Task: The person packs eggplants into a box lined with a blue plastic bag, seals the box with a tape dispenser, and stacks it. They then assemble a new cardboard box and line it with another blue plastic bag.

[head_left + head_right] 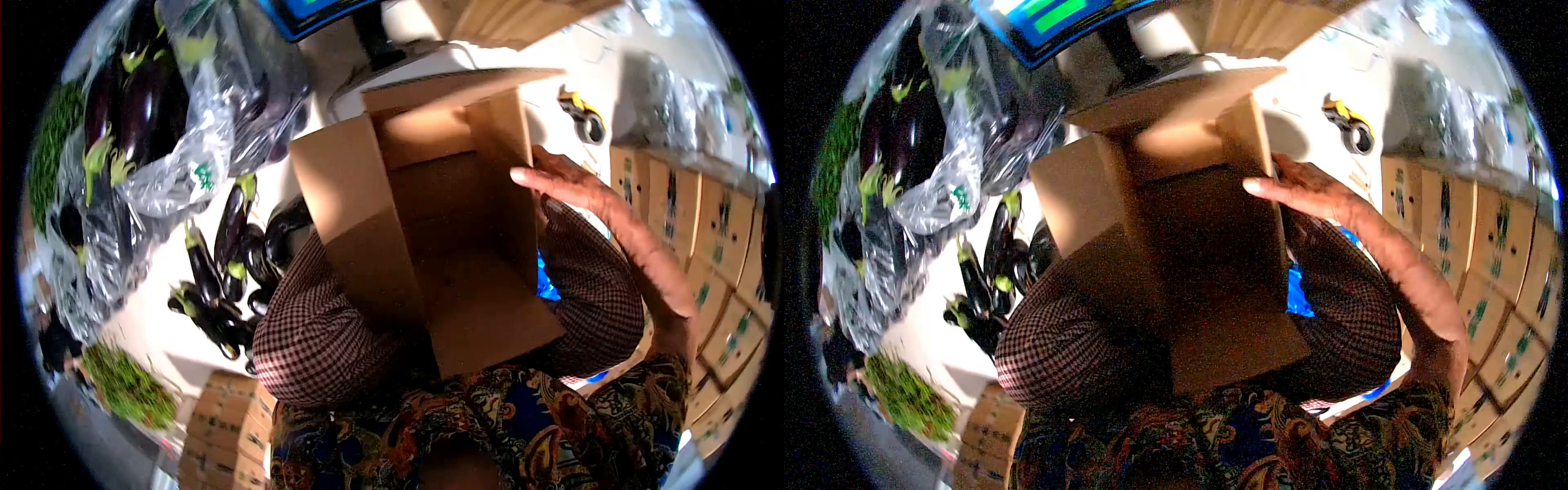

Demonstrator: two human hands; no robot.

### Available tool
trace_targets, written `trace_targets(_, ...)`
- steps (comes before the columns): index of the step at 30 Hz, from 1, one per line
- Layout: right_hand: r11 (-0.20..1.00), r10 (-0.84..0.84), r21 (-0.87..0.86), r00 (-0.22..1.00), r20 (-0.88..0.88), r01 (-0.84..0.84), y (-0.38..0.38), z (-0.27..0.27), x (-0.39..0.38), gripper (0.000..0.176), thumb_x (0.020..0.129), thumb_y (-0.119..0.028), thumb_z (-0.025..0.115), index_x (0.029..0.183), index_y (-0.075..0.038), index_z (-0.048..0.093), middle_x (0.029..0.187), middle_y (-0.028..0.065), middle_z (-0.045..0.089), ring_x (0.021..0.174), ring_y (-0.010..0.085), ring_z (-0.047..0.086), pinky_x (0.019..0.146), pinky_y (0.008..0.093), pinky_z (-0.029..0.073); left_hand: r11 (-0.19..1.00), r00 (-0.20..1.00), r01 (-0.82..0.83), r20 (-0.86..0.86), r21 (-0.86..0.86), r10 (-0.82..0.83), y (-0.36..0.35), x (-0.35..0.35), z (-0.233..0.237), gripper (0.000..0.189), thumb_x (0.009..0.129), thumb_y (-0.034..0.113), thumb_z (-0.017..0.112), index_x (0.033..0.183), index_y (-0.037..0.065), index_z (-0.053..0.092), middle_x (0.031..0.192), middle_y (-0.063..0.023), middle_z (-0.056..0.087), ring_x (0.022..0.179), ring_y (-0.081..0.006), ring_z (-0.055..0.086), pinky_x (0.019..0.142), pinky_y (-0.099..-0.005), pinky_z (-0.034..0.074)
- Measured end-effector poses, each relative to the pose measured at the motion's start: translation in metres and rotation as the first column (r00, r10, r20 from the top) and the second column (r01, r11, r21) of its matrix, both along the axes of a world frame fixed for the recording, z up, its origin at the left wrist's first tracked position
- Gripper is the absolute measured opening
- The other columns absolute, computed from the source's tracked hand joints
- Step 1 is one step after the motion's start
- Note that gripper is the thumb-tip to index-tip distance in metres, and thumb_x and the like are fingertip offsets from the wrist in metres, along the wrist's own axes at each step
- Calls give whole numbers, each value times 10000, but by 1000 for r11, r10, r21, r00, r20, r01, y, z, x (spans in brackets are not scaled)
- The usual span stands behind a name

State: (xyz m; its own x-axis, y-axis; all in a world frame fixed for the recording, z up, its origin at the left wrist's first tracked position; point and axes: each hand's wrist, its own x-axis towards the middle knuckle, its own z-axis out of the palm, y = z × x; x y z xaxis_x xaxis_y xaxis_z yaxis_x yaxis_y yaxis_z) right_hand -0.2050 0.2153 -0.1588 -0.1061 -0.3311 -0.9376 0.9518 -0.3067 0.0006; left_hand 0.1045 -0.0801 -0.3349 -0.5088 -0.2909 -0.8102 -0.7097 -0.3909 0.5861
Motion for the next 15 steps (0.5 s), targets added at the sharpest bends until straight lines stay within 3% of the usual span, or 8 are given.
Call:
trace_targets(1, 774, 633, 276, 715, -298, -570, 1, 2, 3, 1011, 780, -762, 450, 1451, -33, 244, 1436, 231, 337, 1323, 346, 337, 1053, 431, 358, 1000, 1000, 14, -18, -3, -14, -6, 2, 0, 411, 916, 219, 580, 1271, 31, 497, 1145, -140, 586, 998, -231, 579, 896, -381, 470)
trace_targets(2, 218, 960, 635, 46, -276, -742, 8, 3, 4, 1026, 761, -779, 459, 1440, -31, 282, 1424, 228, 360, 1299, 340, 381, 1037, 428, 375, 1000, 999, 23, -35, 0, -23, -11, 3, 2, 414, 916, 218, 580, 1276, 31, 494, 1151, -143, 585, 1003, -233, 579, 899, -382, 469)
trace_targets(4, 441, 884, 518, 254, -393, -733, 30, -7, 12, 1021, 768, -798, 420, 1397, 4, 363, 1286, 227, 522, 1188, 301, 510, 966, 417, 435, 999, 997, 32, -69, -3, -32, -26, 4, 7, 422, 916, 214, 581, 1285, 32, 489, 1164, -148, 582, 1015, -236, 578, 904, -385, 468)
trace_targets(5, 446, 884, 531, 262, -387, -721, 43, -15, 8, 1019, 772, -804, 398, 1393, 3, 370, 1272, 228, 533, 1173, 299, 522, 964, 413, 436, 1000, 995, 18, -95, 6, -17, -35, 3, 11, 426, 915, 213, 581, 1290, 33, 486, 1170, -151, 581, 1020, -238, 577, 907, -387, 467)
trace_targets(7, 365, 922, 626, 177, -343, -689, 59, -15, -4, 939, 831, -765, 332, 1389, -12, 388, 1286, 220, 526, 1145, 287, 543, 941, 407, 460, 1000, 991, -12, -135, 25, 16, -57, 9, 23, 434, 915, 209, 582, 1299, 34, 481, 1183, -157, 578, 1031, -241, 576, 913, -390, 466)
trace_targets(10, 227, 974, 795, 126, -188, -562, 78, -43, -39, 658, 949, -533, 381, 1353, -15, 430, 1314, 186, 502, 1098, 265, 567, 846, 365, 523, 993, 971, -83, -218, 80, 99, -94, 15, 47, 446, 914, 204, 583, 1313, 36, 472, 1202, -165, 575, 1048, -246, 575, 922, -395, 463)
trace_targets(13, 510, 859, 653, 377, -347, -560, 103, -110, -76, 521, 976, -419, 402, 1288, -8, 474, 1245, 145, 532, 1051, 245, 574, 826, 347, 520, 972, 925, -109, -337, 207, 175, -116, 12, 90, 459, 914, 199, 583, 1327, 38, 464, 1221, -174, 571, 1065, -251, 573, 931, -400, 461)
trace_targets(15, 330, 944, 740, 183, -276, -586, 89, -115, -64, 485, 960, -365, 454, 1283, -4, 475, 1286, 169, 491, 1084, 241, 558, 820, 345, 513, 988, 910, 6, -411, 156, 59, -81, -51, 173, 575, 909, 235, 593, 1397, 49, 352, 1191, -148, 573, 1067, -230, 557, 935, -361, 437)
